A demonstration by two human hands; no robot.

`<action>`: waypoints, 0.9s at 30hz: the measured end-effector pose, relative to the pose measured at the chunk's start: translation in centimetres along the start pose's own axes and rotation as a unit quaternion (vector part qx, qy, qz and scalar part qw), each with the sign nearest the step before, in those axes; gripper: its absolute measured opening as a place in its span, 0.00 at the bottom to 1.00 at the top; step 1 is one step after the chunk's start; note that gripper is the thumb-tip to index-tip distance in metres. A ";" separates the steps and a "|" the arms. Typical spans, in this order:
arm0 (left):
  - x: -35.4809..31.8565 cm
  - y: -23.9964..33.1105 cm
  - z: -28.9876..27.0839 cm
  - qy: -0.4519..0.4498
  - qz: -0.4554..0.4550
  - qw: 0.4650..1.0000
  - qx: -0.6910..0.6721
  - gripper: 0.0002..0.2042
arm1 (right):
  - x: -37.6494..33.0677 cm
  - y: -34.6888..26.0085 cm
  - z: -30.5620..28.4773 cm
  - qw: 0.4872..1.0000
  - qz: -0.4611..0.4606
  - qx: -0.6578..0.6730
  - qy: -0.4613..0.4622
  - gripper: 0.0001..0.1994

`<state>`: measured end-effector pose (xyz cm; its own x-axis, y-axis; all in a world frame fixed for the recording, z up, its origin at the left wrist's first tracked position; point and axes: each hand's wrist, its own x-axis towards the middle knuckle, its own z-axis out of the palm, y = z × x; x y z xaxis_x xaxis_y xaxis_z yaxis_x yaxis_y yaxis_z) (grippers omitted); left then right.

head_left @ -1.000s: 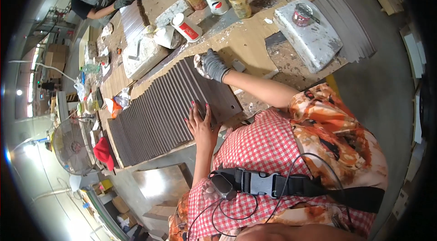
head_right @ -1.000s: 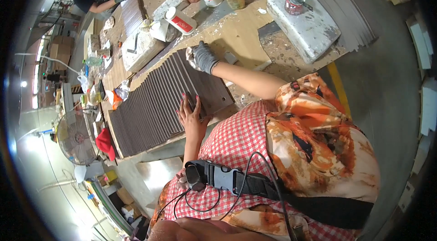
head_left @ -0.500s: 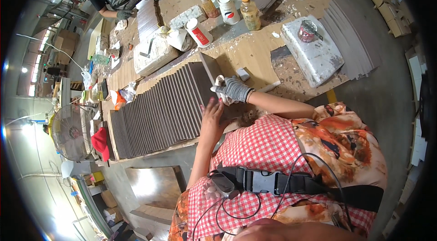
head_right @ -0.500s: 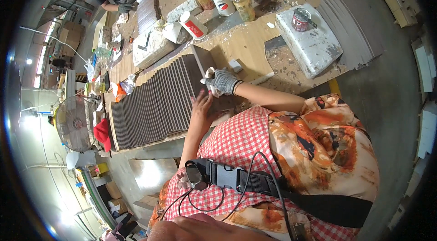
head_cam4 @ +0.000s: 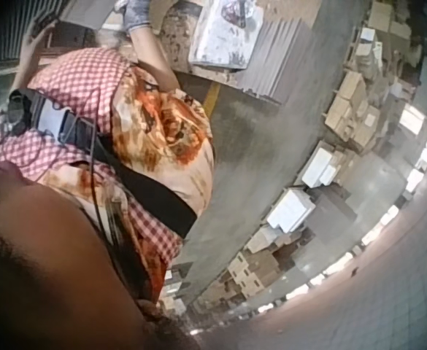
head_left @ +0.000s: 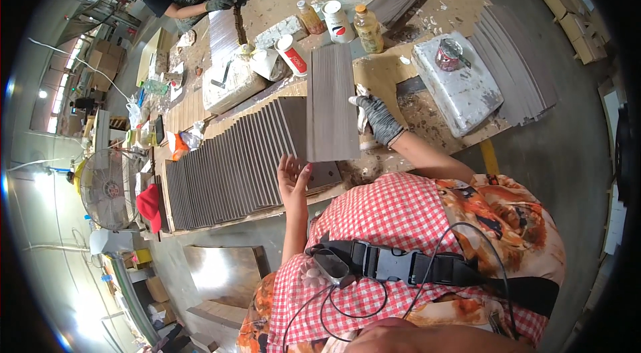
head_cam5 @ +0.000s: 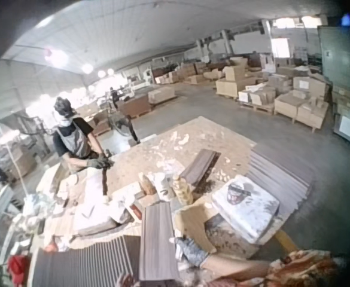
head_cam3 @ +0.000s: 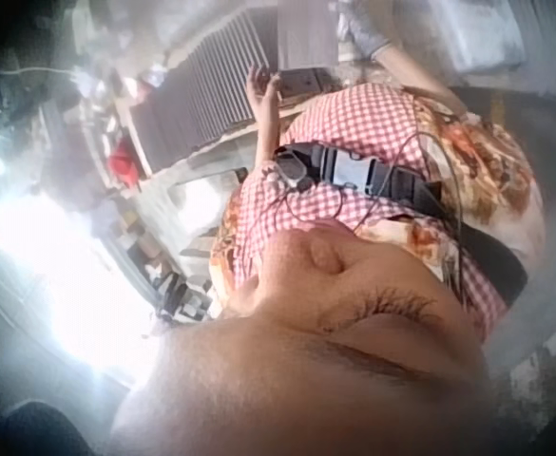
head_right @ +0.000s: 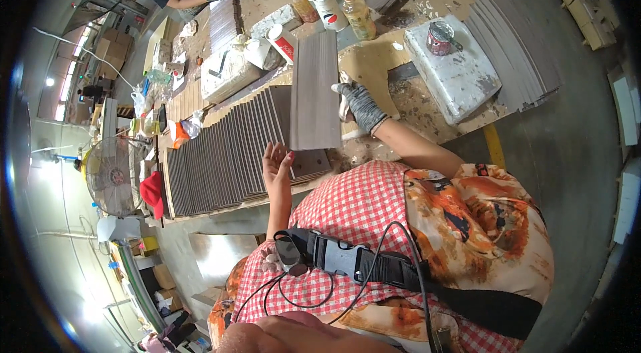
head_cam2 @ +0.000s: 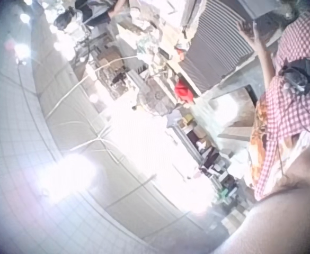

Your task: The person cleans a wood panel with a cloth, turning it over to wipe both sides before stacking it with others on a table.

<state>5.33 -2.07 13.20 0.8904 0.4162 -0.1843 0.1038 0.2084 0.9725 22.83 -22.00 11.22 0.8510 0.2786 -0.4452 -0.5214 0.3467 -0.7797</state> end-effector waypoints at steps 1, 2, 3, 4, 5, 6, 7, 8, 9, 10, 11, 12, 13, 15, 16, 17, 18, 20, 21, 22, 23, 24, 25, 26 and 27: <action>-0.1 -0.9 -0.6 -0.011 -0.021 0.999 -0.043 0.30 | 0.0 0.1 0.4 1.000 0.001 0.001 -0.002 0.11; -0.2 -0.7 -0.3 -0.009 -0.020 0.999 -0.041 0.30 | 0.1 0.3 0.6 0.997 0.007 0.058 -0.046 0.10; -0.3 -0.6 0.1 -0.059 -0.052 0.990 -0.114 0.30 | 0.3 0.5 0.9 0.989 0.013 0.115 -0.090 0.09; -0.4 -0.4 0.7 -0.109 -0.084 0.973 -0.187 0.29 | 1.0 1.9 1.1 0.987 0.002 0.131 -0.093 0.11; -0.5 -0.3 1.4 -0.124 -0.035 0.982 -0.136 0.28 | 0.7 2.3 2.5 0.989 -0.037 0.126 -0.075 0.13; -0.3 -0.2 1.3 -0.117 -0.033 0.983 -0.135 0.28 | 0.4 2.7 3.6 0.988 -0.074 0.121 -0.056 0.16; -0.1 -0.2 1.2 -0.050 -0.063 0.978 -0.192 0.25 | -0.1 2.9 3.9 0.988 -0.070 0.120 -0.062 0.16; 0.2 -0.1 1.1 0.018 -0.091 0.964 -0.248 0.23 | -0.5 3.1 4.1 0.990 -0.063 0.104 -0.072 0.17; -0.3 1.4 2.1 0.054 -0.047 0.955 -0.287 0.20 | -1.0 3.4 4.5 0.991 -0.051 0.088 -0.086 0.19; 0.2 1.0 2.5 0.057 -0.052 0.953 -0.292 0.20 | -0.7 4.0 3.8 0.992 -0.047 0.082 -0.084 0.19; 0.4 1.2 2.4 0.073 -0.029 0.951 -0.301 0.20 | -0.6 4.0 3.9 0.991 -0.037 0.062 -0.115 0.19; 0.6 1.2 2.2 0.087 -0.006 0.947 -0.309 0.19 | -0.7 4.1 4.1 0.988 -0.029 0.042 -0.146 0.19; 0.9 0.1 1.4 0.143 0.019 0.947 -0.287 0.21 | -1.4 4.3 4.1 0.982 -0.044 0.037 -0.179 0.18; 1.6 0.5 -0.9 0.179 0.034 0.950 -0.252 0.23 | 0.4 7.5 3.8 0.972 -0.102 -0.112 -0.182 0.20; 2.3 1.0 -2.4 0.219 0.049 0.949 -0.224 0.25 | 1.7 9.8 3.9 0.960 -0.134 -0.174 -0.172 0.20; 3.1 1.2 -4.1 0.197 0.047 0.953 -0.223 0.26 | 4.1 12.5 3.7 0.957 -0.161 -0.185 -0.155 0.22; 3.4 1.9 -5.2 0.206 0.039 0.956 -0.205 0.25 | 3.6 11.9 4.2 0.961 -0.154 -0.146 -0.180 0.22; 3.8 3.0 -6.8 0.294 0.076 0.948 -0.096 0.24 | 3.1 8.9 4.3 0.942 -0.166 -0.107 -0.270 0.23; 4.6 1.6 -10.0 0.280 0.118 0.952 -0.043 0.23 | 2.1 6.8 4.9 0.946 -0.135 -0.022 -0.293 0.25; 4.8 1.8 -10.7 0.272 0.121 0.954 -0.040 0.23 | 2.9 5.7 5.2 0.947 -0.150 -0.031 -0.281 0.27; 5.1 1.8 -11.7 0.262 0.120 0.957 -0.021 0.23 | 2.8 4.1 5.7 0.935 -0.106 0.070 -0.332 0.28; 5.2 2.0 -12.6 0.252 0.117 0.961 0.000 0.23 | 2.7 2.8 6.2 0.908 -0.060 0.170 -0.377 0.29; 5.5 2.4 -12.5 0.245 0.096 0.965 0.001 0.21 | 4.3 2.6 6.3 0.924 -0.120 0.109 -0.346 0.30; 6.3 2.0 -13.3 0.238 0.093 0.967 0.006 0.21 | 6.0 2.6 6.9 0.931 -0.175 0.043 -0.316 0.30; 7.2 1.3 -14.5 0.243 0.062 0.968 -0.011 0.21 | 5.8 2.3 8.9 0.905 -0.209 0.075 -0.364 0.27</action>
<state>5.46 14.00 11.04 0.5809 0.8057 -0.1158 -0.0049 0.1457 0.9893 25.97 -11.59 10.74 0.7374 0.5925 0.3243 -0.2137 0.6602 -0.7201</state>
